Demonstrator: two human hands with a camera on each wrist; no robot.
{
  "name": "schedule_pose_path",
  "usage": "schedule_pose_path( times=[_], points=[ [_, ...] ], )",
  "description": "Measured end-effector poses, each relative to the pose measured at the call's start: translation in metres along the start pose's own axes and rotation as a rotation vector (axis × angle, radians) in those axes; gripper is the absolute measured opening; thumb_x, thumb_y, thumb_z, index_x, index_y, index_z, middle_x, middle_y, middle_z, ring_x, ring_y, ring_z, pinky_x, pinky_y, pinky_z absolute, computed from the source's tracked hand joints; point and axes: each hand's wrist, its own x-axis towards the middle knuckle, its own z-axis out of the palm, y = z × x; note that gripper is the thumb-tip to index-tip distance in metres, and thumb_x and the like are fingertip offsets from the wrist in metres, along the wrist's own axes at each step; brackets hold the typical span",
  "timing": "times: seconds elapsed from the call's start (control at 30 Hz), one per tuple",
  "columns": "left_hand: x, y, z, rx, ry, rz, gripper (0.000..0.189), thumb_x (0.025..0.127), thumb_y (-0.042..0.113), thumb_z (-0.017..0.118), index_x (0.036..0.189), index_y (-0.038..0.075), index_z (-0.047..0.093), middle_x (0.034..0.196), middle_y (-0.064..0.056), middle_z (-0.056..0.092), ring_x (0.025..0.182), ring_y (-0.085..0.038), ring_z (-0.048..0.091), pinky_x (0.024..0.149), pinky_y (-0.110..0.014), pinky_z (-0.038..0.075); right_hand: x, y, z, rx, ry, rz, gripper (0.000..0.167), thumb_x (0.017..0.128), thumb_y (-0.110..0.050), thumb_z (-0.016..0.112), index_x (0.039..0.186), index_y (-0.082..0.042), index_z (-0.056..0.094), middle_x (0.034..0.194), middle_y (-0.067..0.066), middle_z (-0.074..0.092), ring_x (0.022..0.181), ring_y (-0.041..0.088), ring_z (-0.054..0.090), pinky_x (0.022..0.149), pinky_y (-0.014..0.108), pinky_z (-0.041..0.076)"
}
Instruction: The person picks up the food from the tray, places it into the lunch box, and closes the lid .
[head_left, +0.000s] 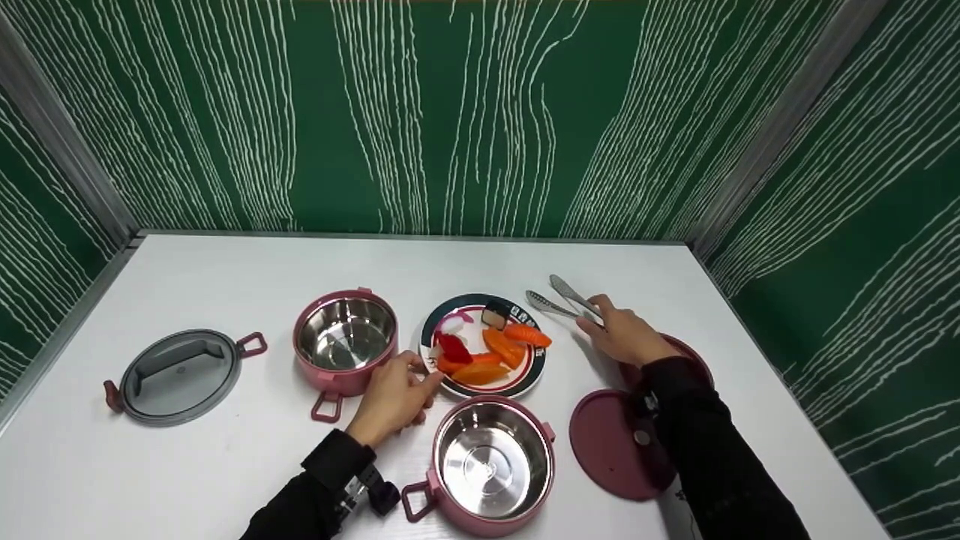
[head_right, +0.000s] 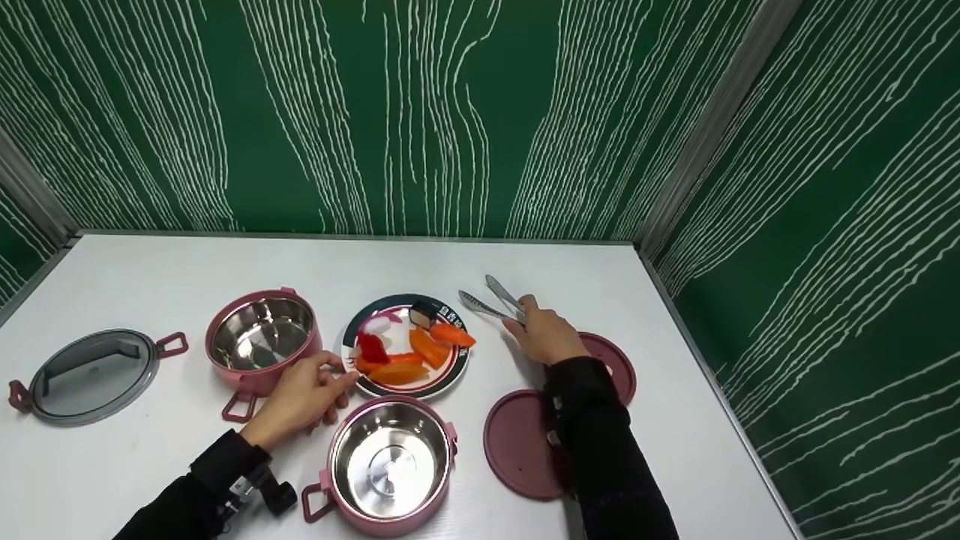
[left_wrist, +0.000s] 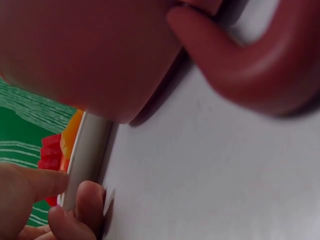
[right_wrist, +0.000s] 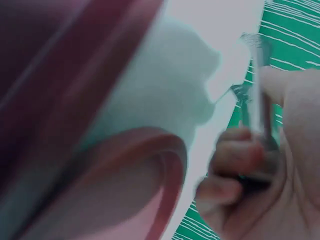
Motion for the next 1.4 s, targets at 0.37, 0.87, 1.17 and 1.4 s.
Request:
schedule_pose_path(
  times=[0.37,0.87,1.17,1.4],
  points=[
    [0.0,-0.002,0.0,0.032,0.011,0.003,0.03,0.099,0.03,0.07,0.113,0.007,0.056,0.065,-0.002,0.066,0.042,-0.015,0.059,0.034,-0.025,0.04,0.005,-0.004,0.003,-0.083,0.042,-0.038,0.034,0.103,-0.026,0.058,0.116,0.005,0.058,0.087,0.02,0.065,0.084,0.039,0.064,0.075,0.057,0.052],
    [0.0,-0.001,0.0,0.009,0.014,0.014,0.031,0.098,0.028,0.071,0.114,0.006,0.056,0.064,-0.004,0.066,0.041,-0.013,0.059,0.036,-0.026,0.045,-0.009,-0.01,-0.002,-0.153,0.189,0.042,0.052,0.099,-0.059,0.058,0.116,-0.01,0.066,0.084,0.017,0.065,0.071,0.035,0.062,0.056,0.054,0.047],
    [0.0,-0.002,0.002,-0.16,-0.006,-0.026,0.033,0.097,0.02,0.072,0.118,0.0,0.054,0.069,-0.012,0.067,0.044,-0.015,0.062,0.044,-0.035,0.057,-0.03,-0.029,-0.016,-0.104,0.161,-0.106,0.043,0.101,-0.048,0.062,0.115,-0.008,0.065,0.068,0.0,0.055,0.061,0.02,0.051,0.055,0.038,0.041],
    [0.0,-0.003,0.003,-0.169,-0.012,-0.035,0.033,0.098,0.021,0.072,0.118,0.002,0.054,0.069,-0.012,0.067,0.044,-0.017,0.062,0.044,-0.036,0.057,-0.045,-0.041,-0.012,-0.146,0.133,-0.193,0.035,0.098,-0.047,0.067,0.108,-0.014,0.066,0.066,-0.007,0.051,0.058,0.013,0.048,0.054,0.032,0.04]
  ],
)
